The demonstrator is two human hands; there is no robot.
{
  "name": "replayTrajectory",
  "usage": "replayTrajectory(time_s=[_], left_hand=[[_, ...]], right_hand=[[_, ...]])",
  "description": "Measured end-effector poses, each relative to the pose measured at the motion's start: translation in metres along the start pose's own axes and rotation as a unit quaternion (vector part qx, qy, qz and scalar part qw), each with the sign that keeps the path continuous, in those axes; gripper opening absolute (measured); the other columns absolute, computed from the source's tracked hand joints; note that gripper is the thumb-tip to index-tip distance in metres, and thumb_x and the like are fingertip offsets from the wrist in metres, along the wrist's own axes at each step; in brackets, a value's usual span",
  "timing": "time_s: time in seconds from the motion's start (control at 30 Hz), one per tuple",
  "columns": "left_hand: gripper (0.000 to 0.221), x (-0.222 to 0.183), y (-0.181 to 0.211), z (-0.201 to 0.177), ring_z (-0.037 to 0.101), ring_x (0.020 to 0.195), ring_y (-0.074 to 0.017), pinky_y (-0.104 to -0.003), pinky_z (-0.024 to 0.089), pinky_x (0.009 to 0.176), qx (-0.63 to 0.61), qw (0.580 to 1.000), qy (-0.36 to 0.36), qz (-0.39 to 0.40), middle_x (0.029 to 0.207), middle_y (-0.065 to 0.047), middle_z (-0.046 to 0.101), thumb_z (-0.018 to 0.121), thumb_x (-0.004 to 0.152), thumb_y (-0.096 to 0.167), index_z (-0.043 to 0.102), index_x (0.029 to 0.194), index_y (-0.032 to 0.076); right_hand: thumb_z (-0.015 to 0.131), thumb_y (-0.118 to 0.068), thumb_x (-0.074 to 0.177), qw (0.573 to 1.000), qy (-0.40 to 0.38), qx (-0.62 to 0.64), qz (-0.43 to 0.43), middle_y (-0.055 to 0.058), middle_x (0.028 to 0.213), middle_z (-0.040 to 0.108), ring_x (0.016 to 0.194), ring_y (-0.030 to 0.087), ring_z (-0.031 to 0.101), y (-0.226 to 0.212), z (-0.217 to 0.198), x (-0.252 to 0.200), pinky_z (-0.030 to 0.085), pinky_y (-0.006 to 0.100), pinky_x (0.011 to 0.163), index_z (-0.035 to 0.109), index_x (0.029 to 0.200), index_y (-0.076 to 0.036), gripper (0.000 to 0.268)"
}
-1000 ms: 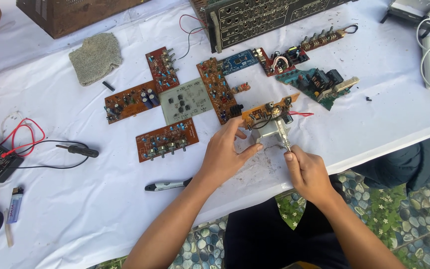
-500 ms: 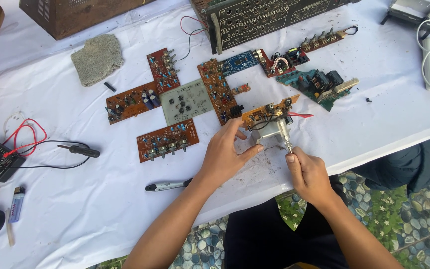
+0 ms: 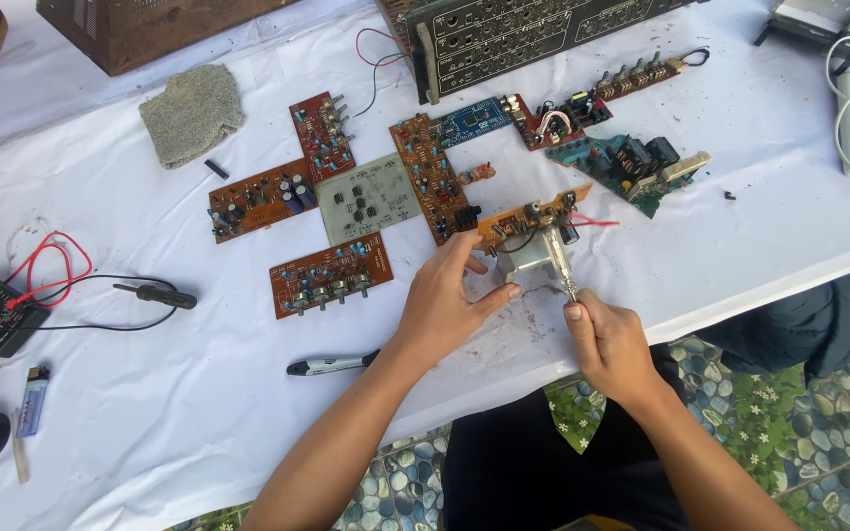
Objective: Assembling an electronic unit by soldering wires and components onto circuit boards on a workbench.
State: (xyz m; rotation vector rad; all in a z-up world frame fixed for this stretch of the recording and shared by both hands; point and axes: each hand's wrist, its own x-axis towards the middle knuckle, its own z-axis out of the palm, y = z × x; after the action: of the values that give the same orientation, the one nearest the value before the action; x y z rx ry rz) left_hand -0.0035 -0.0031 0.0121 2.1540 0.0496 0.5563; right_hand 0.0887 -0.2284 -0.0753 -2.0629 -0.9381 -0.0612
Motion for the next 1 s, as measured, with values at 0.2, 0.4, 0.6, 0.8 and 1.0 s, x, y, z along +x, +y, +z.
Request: replayTrajectory(time_s=[0.2, 0.4, 0.6, 0.8, 1.0], left_hand=[[0.065, 0.000, 0.000, 0.000, 0.075, 0.092, -0.0361, -0.050, 0.061, 0.082, -0.001, 1.000, -0.004, 0.002, 0.115, -0.026, 0.067, 0.084, 0.081, 0.022, 0.054, 0.130, -0.008], [0.065, -0.001, 0.000, 0.000, 0.075, 0.092, -0.0351, -0.050, 0.061, 0.082, 0.001, 1.000, -0.005, 0.001, 0.116, -0.025, 0.067, 0.085, 0.081, 0.022, 0.054, 0.130, -0.007], [0.064, 0.000, -0.005, 0.003, 0.075, 0.091, -0.0361, -0.051, 0.061, 0.081, 0.004, 1.000, 0.004, 0.006, 0.114, -0.025, 0.067, 0.085, 0.082, 0.023, 0.054, 0.130, -0.006], [0.062, 0.000, -0.001, 0.001, 0.075, 0.093, -0.0348, -0.050, 0.061, 0.082, 0.010, 1.000, 0.000, 0.011, 0.114, -0.026, 0.067, 0.083, 0.083, 0.025, 0.054, 0.128, -0.006], [0.064, -0.001, 0.001, -0.001, 0.074, 0.093, -0.0366, -0.052, 0.060, 0.082, -0.003, 1.000, 0.007, 0.002, 0.116, -0.025, 0.066, 0.085, 0.081, 0.024, 0.054, 0.131, -0.004]], right_hand=[[0.040, -0.023, 0.109, 1.000, -0.008, 0.002, 0.012, 0.013, 0.045, 0.052, 0.039, 0.029, 0.052, -0.007, -0.002, 0.001, 0.044, 0.035, 0.044, 0.060, 0.077, -0.010, 0.040], [0.039, -0.025, 0.109, 1.000, -0.008, 0.012, 0.012, 0.012, 0.045, 0.051, 0.039, 0.030, 0.051, -0.001, -0.004, -0.001, 0.044, 0.036, 0.045, 0.058, 0.076, -0.011, 0.041], [0.034, -0.031, 0.111, 0.994, 0.072, 0.075, -0.018, 0.005, 0.049, 0.055, 0.041, 0.023, 0.048, -0.014, -0.010, 0.004, 0.043, 0.032, 0.047, 0.057, 0.072, -0.014, 0.048], [0.036, -0.037, 0.114, 0.978, 0.085, 0.182, -0.052, 0.010, 0.081, 0.056, 0.076, 0.021, 0.055, -0.012, -0.020, 0.008, 0.045, 0.035, 0.073, 0.068, 0.093, -0.006, 0.049], [0.037, -0.022, 0.113, 0.953, 0.047, 0.297, 0.026, 0.008, 0.075, 0.049, 0.072, 0.017, 0.045, -0.050, -0.025, 0.000, 0.043, 0.034, 0.072, 0.070, 0.096, 0.004, 0.046]])
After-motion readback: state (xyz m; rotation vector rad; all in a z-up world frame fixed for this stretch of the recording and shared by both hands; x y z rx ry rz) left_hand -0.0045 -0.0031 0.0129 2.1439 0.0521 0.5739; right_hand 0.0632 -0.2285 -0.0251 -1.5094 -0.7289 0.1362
